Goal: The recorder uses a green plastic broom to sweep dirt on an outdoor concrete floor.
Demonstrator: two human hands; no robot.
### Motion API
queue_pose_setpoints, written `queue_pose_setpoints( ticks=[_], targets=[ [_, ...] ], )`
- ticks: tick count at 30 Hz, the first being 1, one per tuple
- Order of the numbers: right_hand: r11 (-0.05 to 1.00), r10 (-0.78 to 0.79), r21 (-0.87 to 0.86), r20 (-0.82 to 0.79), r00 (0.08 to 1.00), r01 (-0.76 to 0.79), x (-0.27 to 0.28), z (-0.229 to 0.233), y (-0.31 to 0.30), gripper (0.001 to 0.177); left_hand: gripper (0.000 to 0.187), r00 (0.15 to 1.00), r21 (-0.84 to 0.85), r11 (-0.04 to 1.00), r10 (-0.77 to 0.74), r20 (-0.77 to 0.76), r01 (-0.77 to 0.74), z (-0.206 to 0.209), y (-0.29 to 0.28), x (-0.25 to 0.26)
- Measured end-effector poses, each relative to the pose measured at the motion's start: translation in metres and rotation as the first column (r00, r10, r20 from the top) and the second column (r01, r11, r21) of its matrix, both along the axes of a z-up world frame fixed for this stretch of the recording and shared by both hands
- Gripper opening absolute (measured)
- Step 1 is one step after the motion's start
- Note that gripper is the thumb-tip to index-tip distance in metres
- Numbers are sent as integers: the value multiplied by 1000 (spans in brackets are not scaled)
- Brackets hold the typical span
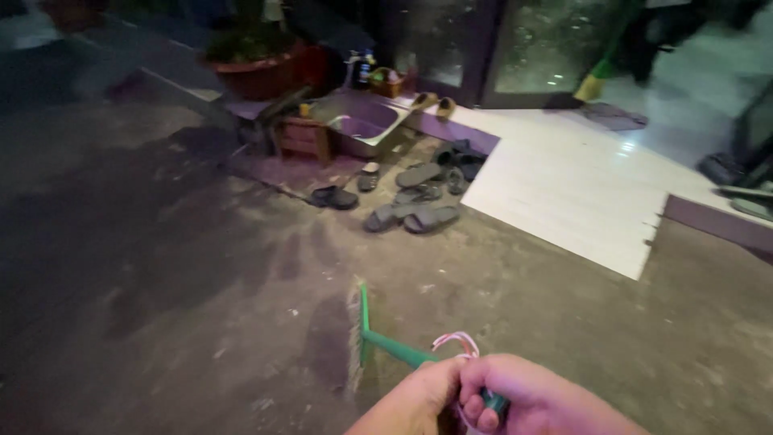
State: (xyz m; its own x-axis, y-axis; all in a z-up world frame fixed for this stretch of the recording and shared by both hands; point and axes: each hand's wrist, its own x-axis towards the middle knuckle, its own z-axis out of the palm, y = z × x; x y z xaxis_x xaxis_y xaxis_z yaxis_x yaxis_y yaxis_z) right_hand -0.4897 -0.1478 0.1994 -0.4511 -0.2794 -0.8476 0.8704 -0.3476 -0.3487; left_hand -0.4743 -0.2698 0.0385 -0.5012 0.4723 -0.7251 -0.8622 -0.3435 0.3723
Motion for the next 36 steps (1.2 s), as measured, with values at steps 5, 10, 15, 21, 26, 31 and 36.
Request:
queue_pose_setpoints(
  ticks=[5,10,15,21,26,31,36],
  targets=[
    [992,31,125,-35,999,-26,-21,-50,48,10,16,995,45,994,-103,-2,103,46,41,-51],
    [975,-79,203,-40,996,85,-10,-43,56,15,19,946,66,944,-324,-21,324,54,57,-52],
    [966,-142,222,21,990,134,-23,-72,55,9,25,931,212,918,-357,74,335,33,59,-65],
    [985,-43,167,56,997,33,-52,-84,-16,11,24,949,75,956,-290,127,283,24,-19,-89],
    [991,66,112,77,995,-75,-97,-106,-112,7,26,961,-13,968,-247,124,251,14,-123,-123],
    [994,45,98,83,996,-53,-131,-91,-180,9,24,980,81,984,-164,113,155,7,-189,-160],
    [997,31,68,52,998,-34,-150,-78,-185,17,23,964,-43,963,-265,8,266,32,-202,-183]
  ],
)
